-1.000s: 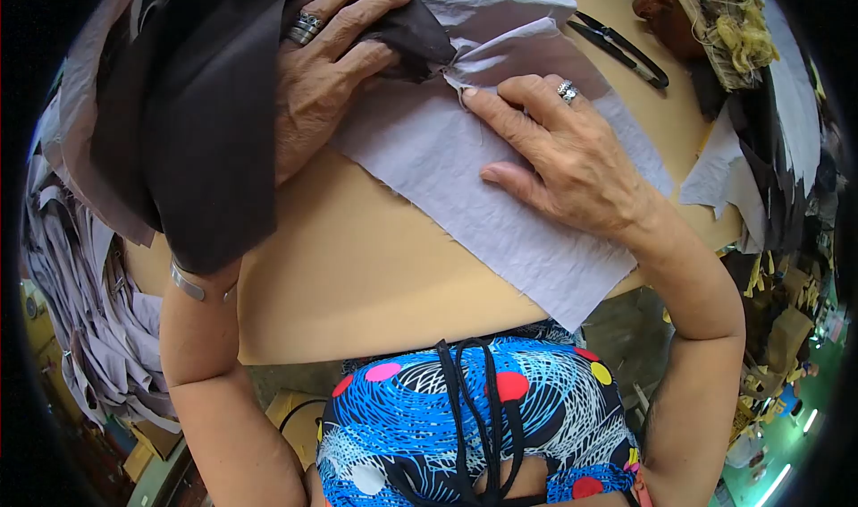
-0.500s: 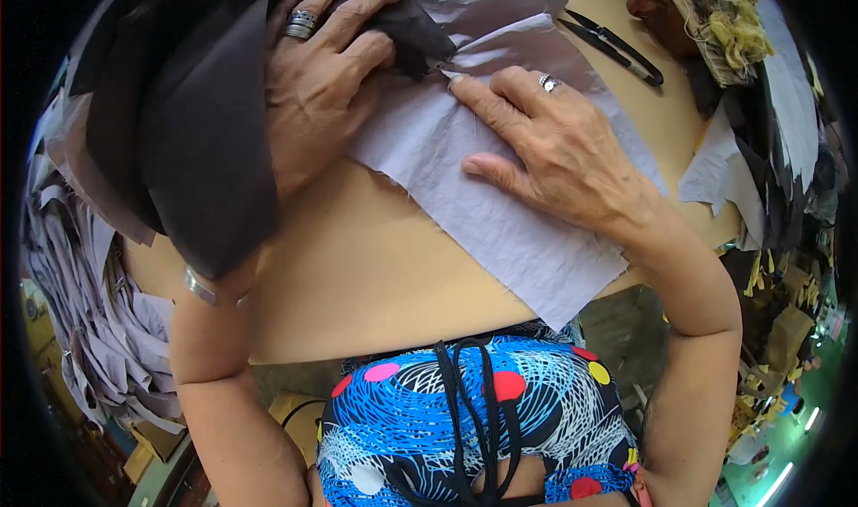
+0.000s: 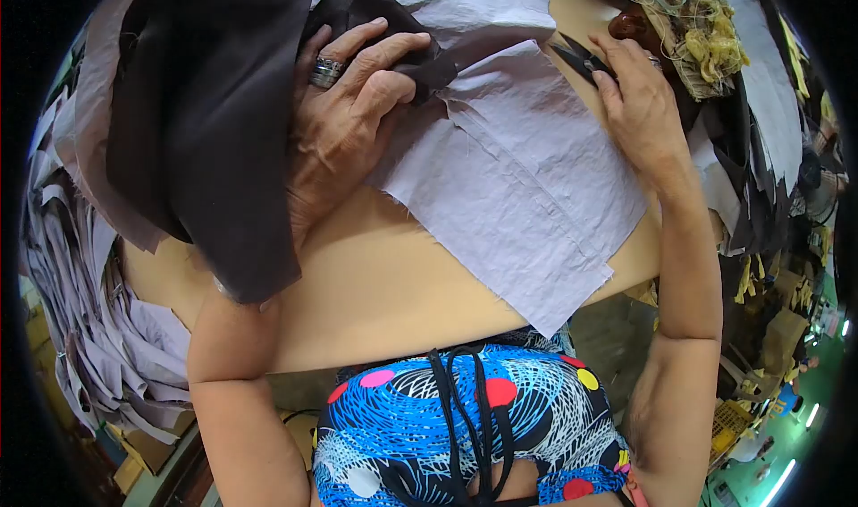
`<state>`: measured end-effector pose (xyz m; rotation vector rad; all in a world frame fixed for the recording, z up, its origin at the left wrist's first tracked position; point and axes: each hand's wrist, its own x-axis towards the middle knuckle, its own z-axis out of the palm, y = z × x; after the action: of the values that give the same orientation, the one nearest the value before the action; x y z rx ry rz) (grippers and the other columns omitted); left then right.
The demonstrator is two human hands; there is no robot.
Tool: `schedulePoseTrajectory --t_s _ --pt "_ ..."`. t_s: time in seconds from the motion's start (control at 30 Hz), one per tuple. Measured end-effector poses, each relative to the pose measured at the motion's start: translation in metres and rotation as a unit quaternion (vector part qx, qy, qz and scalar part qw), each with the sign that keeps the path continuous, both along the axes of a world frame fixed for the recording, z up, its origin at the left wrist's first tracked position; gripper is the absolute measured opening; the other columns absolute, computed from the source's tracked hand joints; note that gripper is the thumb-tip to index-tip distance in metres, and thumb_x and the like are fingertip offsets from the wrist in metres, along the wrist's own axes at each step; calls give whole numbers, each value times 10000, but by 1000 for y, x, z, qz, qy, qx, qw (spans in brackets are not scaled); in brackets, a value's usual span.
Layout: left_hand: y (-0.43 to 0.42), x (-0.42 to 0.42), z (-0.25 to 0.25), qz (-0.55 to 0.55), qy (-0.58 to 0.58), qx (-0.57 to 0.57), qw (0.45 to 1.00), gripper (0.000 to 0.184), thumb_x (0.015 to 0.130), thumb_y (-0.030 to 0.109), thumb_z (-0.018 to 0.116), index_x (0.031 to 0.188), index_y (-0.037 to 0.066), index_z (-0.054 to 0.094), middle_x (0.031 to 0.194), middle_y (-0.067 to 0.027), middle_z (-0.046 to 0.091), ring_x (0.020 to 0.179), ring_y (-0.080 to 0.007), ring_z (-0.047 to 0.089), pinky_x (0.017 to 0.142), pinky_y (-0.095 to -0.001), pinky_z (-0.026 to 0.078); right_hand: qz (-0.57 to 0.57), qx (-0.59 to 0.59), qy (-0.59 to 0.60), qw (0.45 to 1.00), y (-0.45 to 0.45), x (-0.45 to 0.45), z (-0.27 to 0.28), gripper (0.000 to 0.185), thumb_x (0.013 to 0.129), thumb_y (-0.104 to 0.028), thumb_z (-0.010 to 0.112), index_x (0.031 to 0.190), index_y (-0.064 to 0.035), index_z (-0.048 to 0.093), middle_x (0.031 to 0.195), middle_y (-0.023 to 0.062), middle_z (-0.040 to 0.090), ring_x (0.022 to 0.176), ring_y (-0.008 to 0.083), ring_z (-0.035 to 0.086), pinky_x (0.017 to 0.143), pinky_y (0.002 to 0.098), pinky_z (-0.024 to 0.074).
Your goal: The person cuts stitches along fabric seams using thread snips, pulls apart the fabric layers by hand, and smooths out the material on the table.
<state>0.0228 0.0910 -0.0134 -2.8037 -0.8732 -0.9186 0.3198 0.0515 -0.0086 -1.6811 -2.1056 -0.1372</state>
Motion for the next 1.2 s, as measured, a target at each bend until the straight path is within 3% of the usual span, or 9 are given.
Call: schedulePoseTrajectory --t_s 0.13,0.23,0.27,0.37,0.5,0.7,0.83,1.0,1.2 --pt "1 -4 -1 -5 41 -19 999 224 765 163 711 914 89 562 1317 -27 542 1292 -283 422 1092 -461 261 40 -11 -6 999 -5 -2 1 214 858 -56 576 1071 -36 580 913 165 581 865 364 589 727 402 478" --pt "-12 5 4 80 52 -68 993 332 803 359 675 932 70 575 1355 -28 501 1318 -284 373 1117 -462 200 48 43 106 992 -17 -19 20 242 845 0 567 1085 -30 572 914 174 579 838 357 588 709 397 469" --pt "-13 9 1 93 44 -46 994 455 745 503 682 898 82 600 1248 -44 547 1249 -292 416 1094 -505 178 48 53 158 985 -22 -25 23 296 839 35 559 1126 -35 570 896 177 575 823 347 588 702 396 461" --pt "-17 18 6 136 74 -41 987 475 760 516 658 919 71 603 1253 -58 539 1240 -290 424 1096 -500 177 89 -20 189 978 -35 -51 39 315 905 -7 529 1217 -43 561 845 45 568 647 119 528 613 229 449" --pt "-14 20 0 135 51 -44 989 472 744 517 687 842 68 579 1295 -71 517 1279 -272 397 1105 -493 175 138 -98 124 978 -34 -65 28 373 868 -70 582 1239 -69 546 934 157 570 794 355 591 710 410 492" --pt "-14 19 -1 136 44 -47 989 470 715 511 717 838 78 582 1276 -57 517 1268 -261 399 1107 -493 164 119 8 -29 992 -31 -73 16 364 795 -95 587 1160 -102 585 900 55 572 691 241 619 606 340 506" --pt "-13 19 -3 135 58 -45 988 544 685 520 720 977 71 622 1246 -64 540 1250 -266 416 1102 -515 148 105 53 -117 986 -30 -78 11 372 785 -102 554 1156 -102 588 896 33 573 577 176 611 541 292 503" --pt "-13 19 -3 127 46 -48 990 490 709 527 718 846 79 575 1277 -56 510 1273 -261 388 1108 -496 156 105 75 -109 986 -27 -83 7 382 781 -104 561 1161 -87 589 888 31 567 547 159 600 507 276 494" --pt "-11 19 -5 127 45 -48 990 557 678 513 730 993 68 618 1240 -65 540 1258 -259 408 1110 -514 121 132 95 -120 979 -27 -83 4 387 785 -122 570 1170 -85 580 879 28 559 516 151 572 484 273 485"
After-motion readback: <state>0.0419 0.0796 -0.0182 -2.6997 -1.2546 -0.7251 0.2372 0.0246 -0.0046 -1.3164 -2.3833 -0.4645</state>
